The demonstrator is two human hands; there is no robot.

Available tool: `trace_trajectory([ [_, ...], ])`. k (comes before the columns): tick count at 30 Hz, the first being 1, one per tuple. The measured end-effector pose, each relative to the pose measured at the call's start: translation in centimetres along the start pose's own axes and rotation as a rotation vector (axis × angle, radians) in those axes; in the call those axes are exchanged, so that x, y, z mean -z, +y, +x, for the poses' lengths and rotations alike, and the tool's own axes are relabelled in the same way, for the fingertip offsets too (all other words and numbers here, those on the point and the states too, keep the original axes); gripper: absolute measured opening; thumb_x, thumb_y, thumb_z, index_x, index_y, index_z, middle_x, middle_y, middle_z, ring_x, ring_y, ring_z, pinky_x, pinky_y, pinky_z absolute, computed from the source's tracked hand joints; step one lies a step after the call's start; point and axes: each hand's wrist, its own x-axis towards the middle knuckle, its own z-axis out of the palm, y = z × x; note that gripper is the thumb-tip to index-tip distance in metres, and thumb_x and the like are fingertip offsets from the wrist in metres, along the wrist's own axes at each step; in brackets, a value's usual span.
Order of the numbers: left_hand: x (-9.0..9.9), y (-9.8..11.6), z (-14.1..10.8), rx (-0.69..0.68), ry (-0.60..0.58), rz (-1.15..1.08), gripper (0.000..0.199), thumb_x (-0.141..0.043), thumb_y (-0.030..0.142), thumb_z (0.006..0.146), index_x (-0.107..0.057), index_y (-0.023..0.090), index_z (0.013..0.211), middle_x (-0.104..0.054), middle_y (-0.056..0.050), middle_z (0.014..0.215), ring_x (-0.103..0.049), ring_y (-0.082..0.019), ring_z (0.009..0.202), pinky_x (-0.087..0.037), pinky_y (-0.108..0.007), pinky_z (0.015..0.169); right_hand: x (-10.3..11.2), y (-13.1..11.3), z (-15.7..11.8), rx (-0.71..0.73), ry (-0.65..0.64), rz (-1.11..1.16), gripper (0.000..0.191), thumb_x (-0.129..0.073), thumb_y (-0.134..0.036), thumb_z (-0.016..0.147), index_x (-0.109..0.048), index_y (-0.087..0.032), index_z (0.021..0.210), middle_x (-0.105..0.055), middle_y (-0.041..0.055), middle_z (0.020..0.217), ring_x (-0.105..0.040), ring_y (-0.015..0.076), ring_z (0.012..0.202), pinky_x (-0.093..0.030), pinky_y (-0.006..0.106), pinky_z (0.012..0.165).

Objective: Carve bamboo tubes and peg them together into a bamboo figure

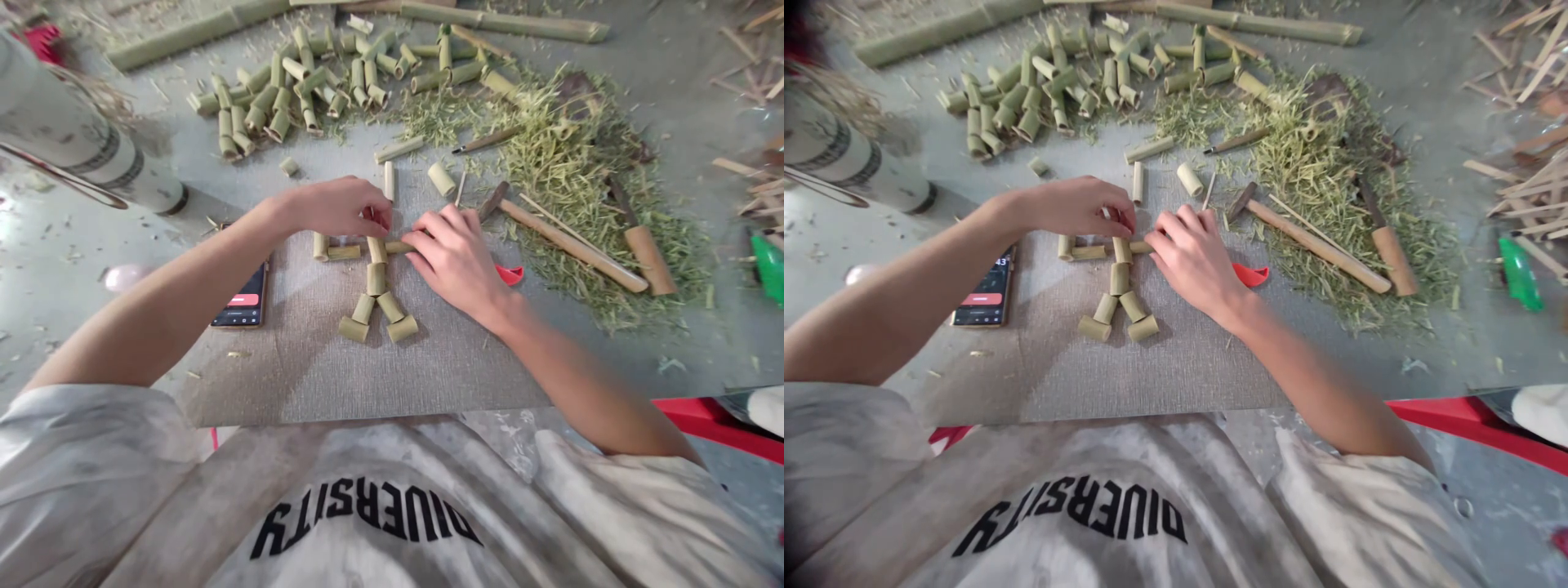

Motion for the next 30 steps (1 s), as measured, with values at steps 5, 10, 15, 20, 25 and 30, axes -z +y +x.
trace_trajectory([
  [5, -0.6, -0.4, 0.6, 0.025, 0.079, -0.102, 0.005, -0.084, 0.029, 0.077, -0.084, 0.024, 0.078, -0.07, 0.002, 0.075, -0.073, -0.026, 0.092, -0.049, -0.044, 0.11, -0.3, 0.0, 0.1, -0.007, 0.018, 0.001, 0.031, -0.054, -0.017, 0.115, -0.083, -0.023, 0.123, -0.077, 0.0129, 0.123, -0.063, 0.0368, 0.12, -0.048, 0.056, 0.1],
  [10, -0.5, 0.1, 0.7, 0.049, 0.101, -0.176, 0.005, -0.084, 0.018, 0.077, -0.083, 0.023, 0.074, -0.067, 0.001, 0.072, -0.073, -0.028, 0.095, -0.046, -0.048, 0.114, -0.4, 0.0, 0.2, -0.009, 0.014, 0.004, 0.031, -0.054, -0.017, 0.115, -0.083, -0.022, 0.122, -0.078, 0.0134, 0.122, -0.063, 0.0378, 0.121, -0.048, 0.058, 0.101],
  [15, 0.1, 0.9, -1.3, 0.034, 0.225, -0.111, 0.007, -0.083, 0.02, 0.088, -0.087, 0.024, 0.09, -0.072, -0.004, 0.093, -0.064, -0.024, 0.088, -0.047, -0.038, 0.105, -0.3, 0.0, 0.3, -0.016, 0.009, 0.006, 0.031, -0.054, -0.018, 0.115, -0.083, -0.022, 0.123, -0.078, 0.0134, 0.123, -0.064, 0.0381, 0.122, -0.049, 0.059, 0.102],
  [20, -0.3, 1.9, -7.3, 0.062, 0.407, 0.076, 0.015, -0.087, 0.037, 0.093, -0.087, 0.027, 0.105, -0.062, -0.006, 0.099, -0.053, -0.025, 0.088, -0.047, -0.04, 0.109, -0.6, -0.4, 0.3, -0.019, 0.043, 0.011, 0.028, -0.057, -0.02, 0.114, -0.083, -0.024, 0.121, -0.077, 0.0132, 0.123, -0.063, 0.0392, 0.121, -0.05, 0.061, 0.101],
  [25, -2.3, 3.6, -12.2, 0.311, 0.418, 0.175, 0.039, -0.094, 0.056, 0.086, -0.082, 0.028, 0.111, -0.054, -0.004, 0.079, -0.066, -0.034, 0.092, -0.052, -0.041, 0.094, -0.1, 0.2, 0.5, -0.035, 0.072, 0.013, 0.018, -0.071, -0.024, 0.11, -0.08, -0.02, 0.124, -0.075, 0.0153, 0.13, -0.064, 0.0412, 0.125, -0.053, 0.065, 0.103],
  [30, -3.2, 5.2, -12.3, 0.503, 0.185, 0.442, 0.047, -0.074, 0.056, 0.102, -0.075, 0.029, 0.141, -0.076, -0.008, 0.093, -0.073, -0.033, 0.085, -0.053, -0.042, 0.085, 2.9, 1.7, -0.3, -0.11, -0.052, -0.032, 0.023, -0.083, -0.03, 0.101, -0.076, -0.016, 0.119, -0.075, 0.0173, 0.129, -0.069, 0.0391, 0.119, -0.06, 0.061, 0.102],
])
